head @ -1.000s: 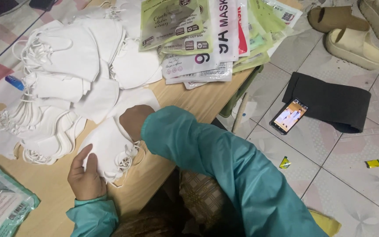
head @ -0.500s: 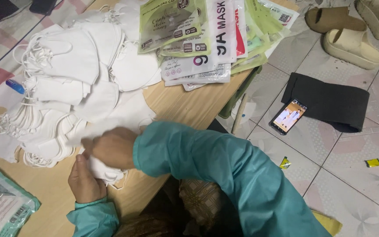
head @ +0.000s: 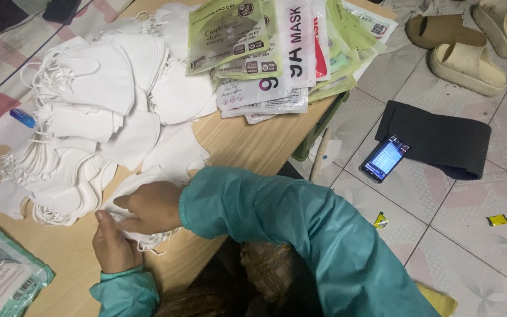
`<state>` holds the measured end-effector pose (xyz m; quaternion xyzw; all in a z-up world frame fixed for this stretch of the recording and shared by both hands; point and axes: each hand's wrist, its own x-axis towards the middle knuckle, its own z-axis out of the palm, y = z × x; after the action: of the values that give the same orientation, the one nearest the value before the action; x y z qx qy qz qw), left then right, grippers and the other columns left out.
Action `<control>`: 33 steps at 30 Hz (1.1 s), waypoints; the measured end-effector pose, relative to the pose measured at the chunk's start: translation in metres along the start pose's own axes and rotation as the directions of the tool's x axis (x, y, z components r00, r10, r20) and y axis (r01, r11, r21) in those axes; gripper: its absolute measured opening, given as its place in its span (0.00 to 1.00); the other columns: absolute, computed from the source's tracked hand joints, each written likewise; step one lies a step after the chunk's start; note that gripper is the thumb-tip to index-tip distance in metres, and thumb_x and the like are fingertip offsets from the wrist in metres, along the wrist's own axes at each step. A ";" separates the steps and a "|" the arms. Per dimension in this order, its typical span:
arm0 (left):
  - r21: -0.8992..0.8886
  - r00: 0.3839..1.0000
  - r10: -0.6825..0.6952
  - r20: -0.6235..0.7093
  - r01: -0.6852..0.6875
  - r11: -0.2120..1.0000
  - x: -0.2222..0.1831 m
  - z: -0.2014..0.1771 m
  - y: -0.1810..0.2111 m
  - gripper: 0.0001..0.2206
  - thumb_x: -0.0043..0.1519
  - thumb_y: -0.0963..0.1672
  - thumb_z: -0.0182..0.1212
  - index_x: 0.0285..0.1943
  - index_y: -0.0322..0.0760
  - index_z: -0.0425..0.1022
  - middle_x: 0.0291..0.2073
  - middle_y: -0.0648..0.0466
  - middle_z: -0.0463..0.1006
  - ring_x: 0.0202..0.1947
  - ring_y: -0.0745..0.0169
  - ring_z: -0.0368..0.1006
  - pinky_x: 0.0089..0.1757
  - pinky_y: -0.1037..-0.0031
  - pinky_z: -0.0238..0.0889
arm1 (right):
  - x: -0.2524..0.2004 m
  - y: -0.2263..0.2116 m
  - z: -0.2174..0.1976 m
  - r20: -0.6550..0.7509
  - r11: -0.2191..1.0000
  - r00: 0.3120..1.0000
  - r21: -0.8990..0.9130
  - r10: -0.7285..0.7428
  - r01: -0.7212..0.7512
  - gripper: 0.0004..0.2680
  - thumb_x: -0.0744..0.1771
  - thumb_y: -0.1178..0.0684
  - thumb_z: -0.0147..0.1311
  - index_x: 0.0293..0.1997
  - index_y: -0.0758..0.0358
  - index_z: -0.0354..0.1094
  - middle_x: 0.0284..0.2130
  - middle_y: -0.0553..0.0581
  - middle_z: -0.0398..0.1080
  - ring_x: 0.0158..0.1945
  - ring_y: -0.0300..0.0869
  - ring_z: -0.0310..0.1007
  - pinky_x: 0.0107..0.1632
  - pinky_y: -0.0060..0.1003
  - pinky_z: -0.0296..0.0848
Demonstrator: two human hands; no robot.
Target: Sorting and stacking white face masks on a low table.
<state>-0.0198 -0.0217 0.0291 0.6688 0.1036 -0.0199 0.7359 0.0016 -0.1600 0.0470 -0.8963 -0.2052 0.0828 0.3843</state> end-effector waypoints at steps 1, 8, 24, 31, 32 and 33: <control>0.001 1.000 0.000 0.000 0.000 1.000 0.002 -0.002 -0.003 0.31 0.66 0.59 0.48 0.66 0.33 0.70 0.54 0.48 0.78 0.53 0.57 0.77 0.48 0.71 0.73 | 0.000 0.000 0.000 0.000 1.000 1.000 0.001 0.000 0.000 0.19 0.65 0.33 0.38 0.42 0.58 0.66 0.32 0.57 0.76 0.37 0.55 0.77 0.33 0.53 0.67; -0.041 0.998 -0.034 -0.046 0.033 0.999 0.006 -0.003 -0.003 0.25 0.67 0.55 0.50 0.62 0.33 0.73 0.54 0.50 0.79 0.55 0.61 0.77 0.51 0.74 0.73 | 0.015 0.020 0.012 -0.091 0.995 0.992 0.061 0.087 -0.082 0.09 0.65 0.51 0.43 0.39 0.57 0.72 0.37 0.57 0.78 0.42 0.54 0.77 0.38 0.50 0.70; -0.070 0.989 0.127 0.074 -0.122 0.990 0.017 -0.012 -0.026 0.17 0.68 0.39 0.47 0.66 0.32 0.70 0.56 0.46 0.78 0.53 0.57 0.76 0.52 0.72 0.73 | 0.027 0.046 0.013 -0.352 0.999 0.936 0.037 0.026 -0.014 0.11 0.65 0.50 0.45 0.46 0.54 0.73 0.35 0.53 0.80 0.38 0.53 0.78 0.34 0.52 0.70; -0.049 0.998 0.052 -0.043 -0.054 0.997 0.012 -0.004 -0.005 0.24 0.65 0.43 0.44 0.74 0.43 0.63 0.65 0.51 0.71 0.57 0.63 0.73 0.50 0.76 0.71 | 0.011 0.032 0.000 -0.057 0.956 0.995 -0.275 0.087 -0.100 0.10 0.66 0.46 0.50 0.46 0.56 0.71 0.44 0.57 0.73 0.53 0.55 0.69 0.45 0.56 0.73; -0.014 0.994 0.107 -0.039 -0.107 0.994 0.019 -0.008 -0.013 0.22 0.67 0.46 0.46 0.70 0.38 0.66 0.66 0.49 0.71 0.61 0.60 0.70 0.56 0.71 0.67 | 0.010 0.031 -0.002 0.017 0.950 0.996 -0.300 0.091 -0.082 0.10 0.66 0.46 0.50 0.48 0.56 0.71 0.47 0.57 0.73 0.55 0.56 0.68 0.48 0.57 0.72; 0.022 0.986 0.161 -0.038 -0.161 0.987 0.024 -0.013 -0.020 0.21 0.68 0.49 0.48 0.66 0.34 0.69 0.67 0.47 0.70 0.66 0.56 0.67 0.63 0.66 0.64 | 0.010 0.028 -0.004 0.092 0.945 0.991 -0.322 0.093 -0.059 0.11 0.67 0.45 0.50 0.49 0.56 0.71 0.49 0.58 0.73 0.56 0.56 0.68 0.50 0.58 0.71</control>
<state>-0.0015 -0.0080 0.0036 0.6823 0.0636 0.0518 0.7265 0.0199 -0.1752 0.0296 -0.9482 -0.2011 0.1108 0.2196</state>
